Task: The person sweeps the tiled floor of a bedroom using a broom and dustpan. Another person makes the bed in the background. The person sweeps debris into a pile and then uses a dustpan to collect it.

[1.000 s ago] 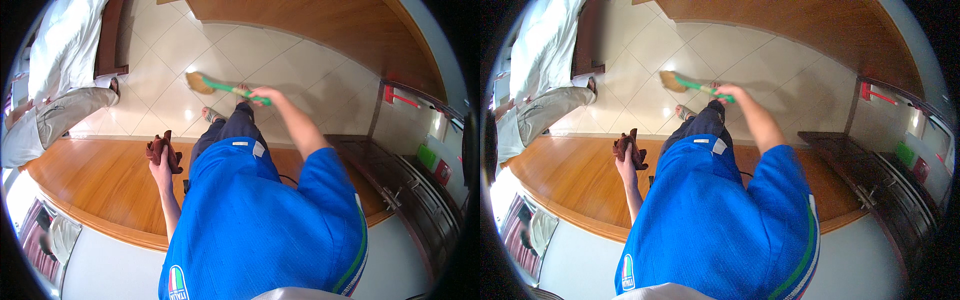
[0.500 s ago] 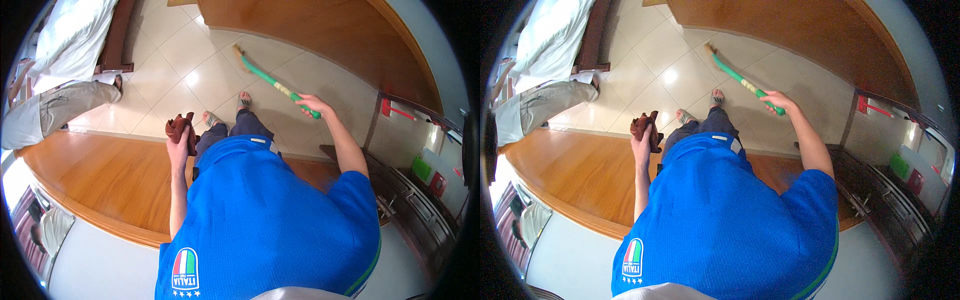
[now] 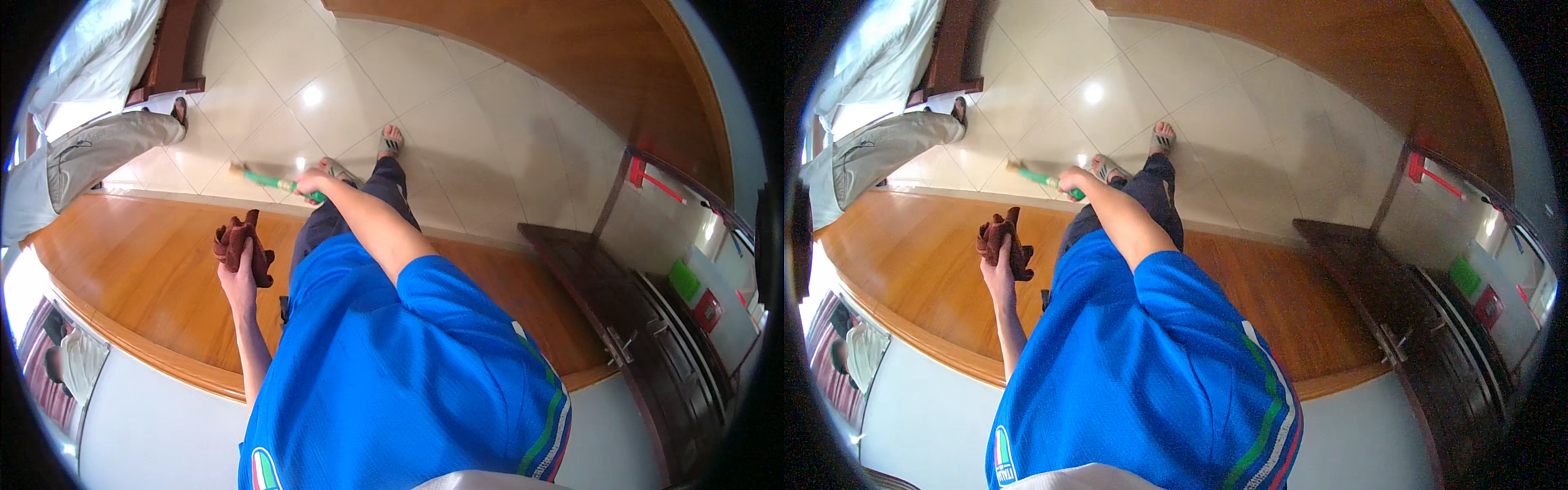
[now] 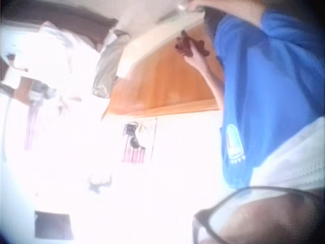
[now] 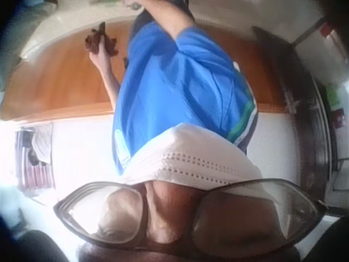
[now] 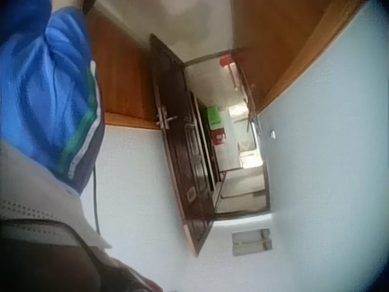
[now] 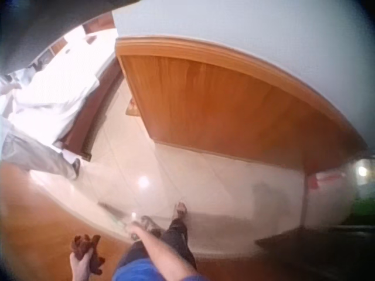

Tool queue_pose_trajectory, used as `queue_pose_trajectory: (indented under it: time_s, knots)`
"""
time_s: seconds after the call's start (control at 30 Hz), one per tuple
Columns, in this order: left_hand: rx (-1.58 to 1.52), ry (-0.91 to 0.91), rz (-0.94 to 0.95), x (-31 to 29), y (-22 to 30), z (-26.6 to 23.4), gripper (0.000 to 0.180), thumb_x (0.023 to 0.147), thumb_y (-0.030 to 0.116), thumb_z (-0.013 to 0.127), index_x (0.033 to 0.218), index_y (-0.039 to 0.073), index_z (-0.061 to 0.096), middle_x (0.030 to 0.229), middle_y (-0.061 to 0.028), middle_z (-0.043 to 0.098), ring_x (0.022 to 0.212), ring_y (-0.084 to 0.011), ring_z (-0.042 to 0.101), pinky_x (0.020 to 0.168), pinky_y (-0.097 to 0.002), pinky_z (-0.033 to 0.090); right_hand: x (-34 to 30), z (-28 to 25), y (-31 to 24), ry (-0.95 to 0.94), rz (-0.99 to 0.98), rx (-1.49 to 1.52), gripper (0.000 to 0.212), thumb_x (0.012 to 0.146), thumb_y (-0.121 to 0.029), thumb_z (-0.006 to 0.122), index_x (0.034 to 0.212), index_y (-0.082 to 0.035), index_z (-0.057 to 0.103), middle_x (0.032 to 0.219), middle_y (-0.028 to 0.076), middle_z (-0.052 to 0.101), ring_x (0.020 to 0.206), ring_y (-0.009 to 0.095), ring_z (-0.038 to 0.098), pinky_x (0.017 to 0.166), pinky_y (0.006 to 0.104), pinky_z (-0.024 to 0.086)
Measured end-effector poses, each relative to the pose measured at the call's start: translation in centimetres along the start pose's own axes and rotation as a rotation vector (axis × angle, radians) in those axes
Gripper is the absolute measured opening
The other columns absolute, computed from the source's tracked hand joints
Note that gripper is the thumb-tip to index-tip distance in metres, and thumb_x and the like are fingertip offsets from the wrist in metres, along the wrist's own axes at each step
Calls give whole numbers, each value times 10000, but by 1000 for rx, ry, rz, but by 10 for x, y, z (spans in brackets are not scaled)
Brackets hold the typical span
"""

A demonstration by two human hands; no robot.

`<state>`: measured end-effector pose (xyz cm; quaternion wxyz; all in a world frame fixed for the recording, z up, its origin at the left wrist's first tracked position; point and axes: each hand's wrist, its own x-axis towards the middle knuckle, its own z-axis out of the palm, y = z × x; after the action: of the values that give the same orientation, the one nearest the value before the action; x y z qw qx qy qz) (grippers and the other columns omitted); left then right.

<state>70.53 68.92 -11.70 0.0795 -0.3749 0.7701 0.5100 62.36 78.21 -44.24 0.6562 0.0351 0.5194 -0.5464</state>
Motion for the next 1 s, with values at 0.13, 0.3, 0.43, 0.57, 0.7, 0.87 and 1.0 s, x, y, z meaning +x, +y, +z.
queue_pose_trajectory:
  time_s: [0.13,0.3,0.43,0.57,0.7,0.87,1.0]
  knots:
    - [10,-3,-11,-11,-10,6,374,923,179,656,1237,-14,591,1071,-70,639,909,-144,618,813,-286,515,-37,-63,26,217,91,139,193,842,-184,674,956,-31,644,763,103,640,546,213,616,465,383,531]
    - [-130,-145,21,2,-9,29,398,926,163,645,1277,-10,574,1093,-90,642,863,-151,649,728,-292,552,-185,-190,47,363,56,302,348,933,-217,613,1265,-123,568,724,56,606,508,151,567,426,310,452]
    - [-151,-211,-16,8,12,43,390,924,151,647,1272,-13,587,1055,-106,662,795,-149,659,702,-286,556,-271,-202,32,543,142,213,468,958,-248,592,1400,-177,455,706,22,564,512,112,525,428,279,441]
    - [-240,-200,-60,18,5,42,384,913,186,677,1235,-11,608,935,-76,678,789,-142,658,678,-286,541,-298,-155,25,712,92,-107,488,956,-250,598,1407,-146,445,669,19,544,496,112,525,419,291,449]
    - [-303,-116,-71,18,-10,34,393,916,197,677,1243,-8,602,938,-78,675,789,-142,659,676,-285,546,-320,-108,19,574,102,-123,644,924,-206,648,1494,-205,348,666,8,535,494,99,513,418,286,453]
    - [-310,-59,-143,18,-12,18,403,916,184,670,1263,-5,587,977,-88,670,805,-147,664,704,-288,562,-312,-90,12,251,175,-119,734,896,-184,680,1525,-237,305,675,3,545,494,96,519,400,278,445]
    - [-320,3,-65,19,-25,5,394,913,192,676,1241,-13,596,930,-87,676,774,-157,675,697,-289,560,-233,-44,-19,39,108,-254,604,884,-106,656,1447,-160,446,657,26,559,474,116,524,381,291,443]
